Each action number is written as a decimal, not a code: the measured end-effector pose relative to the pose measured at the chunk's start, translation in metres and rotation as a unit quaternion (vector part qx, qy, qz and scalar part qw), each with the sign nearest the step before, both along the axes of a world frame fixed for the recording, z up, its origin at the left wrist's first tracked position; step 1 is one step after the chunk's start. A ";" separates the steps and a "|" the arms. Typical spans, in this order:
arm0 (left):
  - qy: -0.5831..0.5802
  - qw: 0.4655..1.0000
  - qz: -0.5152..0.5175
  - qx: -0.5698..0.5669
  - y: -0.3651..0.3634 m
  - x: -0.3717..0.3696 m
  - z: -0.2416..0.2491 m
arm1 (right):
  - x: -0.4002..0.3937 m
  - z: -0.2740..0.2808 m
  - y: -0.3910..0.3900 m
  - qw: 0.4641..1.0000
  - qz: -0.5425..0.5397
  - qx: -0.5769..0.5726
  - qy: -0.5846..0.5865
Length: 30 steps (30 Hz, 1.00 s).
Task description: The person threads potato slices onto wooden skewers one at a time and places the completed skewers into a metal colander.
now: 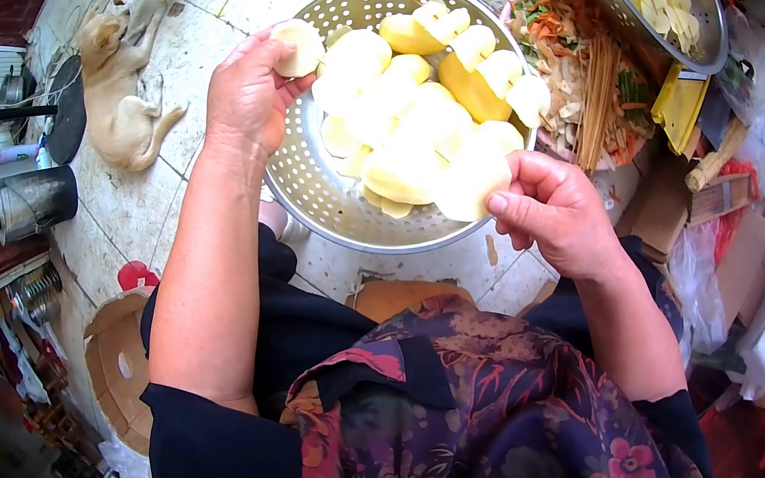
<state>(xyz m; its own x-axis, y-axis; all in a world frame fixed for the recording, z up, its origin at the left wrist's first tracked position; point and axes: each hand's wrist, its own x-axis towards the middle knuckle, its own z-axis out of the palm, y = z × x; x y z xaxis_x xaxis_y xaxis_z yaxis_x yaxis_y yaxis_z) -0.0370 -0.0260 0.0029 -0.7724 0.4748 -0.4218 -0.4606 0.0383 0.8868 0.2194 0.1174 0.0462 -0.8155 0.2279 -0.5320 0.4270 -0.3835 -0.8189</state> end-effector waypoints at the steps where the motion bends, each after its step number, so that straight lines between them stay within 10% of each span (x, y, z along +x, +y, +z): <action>1: 0.002 1.000 -0.001 0.002 0.000 0.000 0.000 | 0.000 0.000 0.000 1.000 0.002 -0.001 0.004; 16: 0.084 0.975 -0.184 -0.097 -0.004 0.000 0.008 | 0.002 -0.005 0.003 0.998 0.032 0.049 -0.007; 30: -0.073 0.993 -0.083 0.039 -0.001 0.003 -0.003 | 0.005 -0.008 0.001 0.998 0.024 0.059 0.004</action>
<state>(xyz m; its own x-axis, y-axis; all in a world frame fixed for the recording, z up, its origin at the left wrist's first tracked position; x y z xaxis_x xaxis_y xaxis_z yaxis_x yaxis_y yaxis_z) -0.0337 -0.0274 -0.0001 -0.6140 0.6261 -0.4806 -0.5777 0.0584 0.8141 0.2243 0.1187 0.0384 -0.8307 0.2495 -0.4976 0.4362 -0.2637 -0.8604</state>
